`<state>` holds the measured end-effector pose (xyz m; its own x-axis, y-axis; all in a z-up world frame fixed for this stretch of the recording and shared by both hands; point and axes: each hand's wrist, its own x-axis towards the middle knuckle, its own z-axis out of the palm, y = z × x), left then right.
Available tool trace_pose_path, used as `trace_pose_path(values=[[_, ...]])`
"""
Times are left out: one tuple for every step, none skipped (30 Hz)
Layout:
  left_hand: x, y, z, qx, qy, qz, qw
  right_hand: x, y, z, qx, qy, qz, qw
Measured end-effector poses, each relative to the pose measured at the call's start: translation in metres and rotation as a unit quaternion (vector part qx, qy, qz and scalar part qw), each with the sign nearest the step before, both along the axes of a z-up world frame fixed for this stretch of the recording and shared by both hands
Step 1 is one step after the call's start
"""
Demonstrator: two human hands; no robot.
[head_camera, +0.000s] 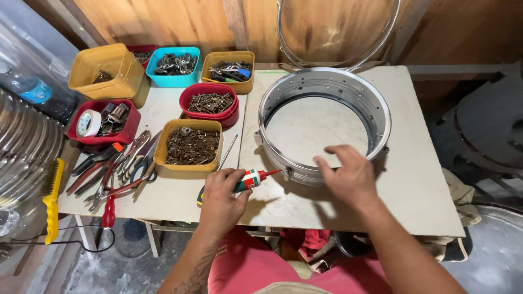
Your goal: Repairing a drum shell by applying lubricant and using a screwdriver to adjust hardware
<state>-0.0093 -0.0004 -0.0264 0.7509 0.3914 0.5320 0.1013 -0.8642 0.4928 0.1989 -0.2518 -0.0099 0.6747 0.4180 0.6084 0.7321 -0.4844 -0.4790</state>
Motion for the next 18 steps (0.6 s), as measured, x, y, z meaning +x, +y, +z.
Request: trace_pose_path(values=[[0.002,-0.001,0.000,0.011,-0.001,-0.007,1.000,0.015,-0.005,-0.002,-0.013,-0.032,-0.007,0.999],[0.004,-0.003,0.001,0.011,-0.002,-0.007,1.000,0.032,-0.012,-0.007,-0.013,-0.033,-0.008,0.999],[0.006,-0.004,0.002,0.018,0.002,-0.015,1.000,0.049,-0.018,-0.012,-0.021,-0.057,-0.022,0.998],[0.008,-0.006,0.004,0.025,0.006,-0.023,0.999,0.067,-0.025,-0.018,-0.029,-0.081,-0.036,0.996],[0.010,-0.007,0.001,0.025,0.005,-0.023,0.999,0.076,-0.027,-0.031,-0.029,-0.082,-0.036,0.996],[0.013,-0.008,-0.001,0.033,0.006,-0.025,0.999,0.086,-0.030,-0.045,-0.043,-0.073,-0.049,0.995],[0.014,-0.009,-0.003,0.040,0.008,-0.026,0.999,0.095,-0.033,-0.059,-0.058,-0.063,-0.062,0.994],[0.015,-0.010,-0.003,0.040,0.008,-0.027,0.999,0.094,-0.034,-0.061,-0.058,-0.063,-0.063,0.994],[0.016,-0.009,-0.002,0.056,0.016,-0.025,0.998,0.095,-0.032,-0.063,-0.048,-0.077,-0.066,0.994],[0.018,-0.009,-0.002,0.071,0.024,-0.023,0.997,0.095,-0.030,-0.065,-0.039,-0.092,-0.070,0.993],[0.017,-0.010,-0.001,0.071,0.027,-0.023,0.997,0.094,-0.030,-0.064,-0.039,-0.088,-0.069,0.993],[0.017,-0.010,0.000,0.091,0.028,-0.022,0.995,0.093,-0.029,-0.064,-0.037,-0.089,-0.068,0.993],[0.020,-0.010,0.002,0.112,0.026,-0.023,0.993,0.094,-0.029,-0.063,-0.033,-0.092,-0.070,0.993],[0.020,-0.011,0.005,0.112,0.027,-0.024,0.993,0.093,-0.031,-0.065,-0.033,-0.091,-0.071,0.993],[0.021,-0.012,0.008,0.122,0.034,-0.024,0.992,0.094,-0.031,-0.066,-0.029,-0.093,-0.072,0.993],[0.021,-0.012,0.012,0.132,0.040,-0.025,0.990,0.094,-0.031,-0.067,-0.026,-0.095,-0.074,0.992],[0.022,-0.011,0.014,0.132,0.040,-0.024,0.990,0.093,-0.030,-0.066,-0.025,-0.095,-0.073,0.992],[0.024,-0.010,0.015,0.145,0.047,-0.026,0.988,0.093,-0.030,-0.064,-0.022,-0.090,-0.073,0.993]])
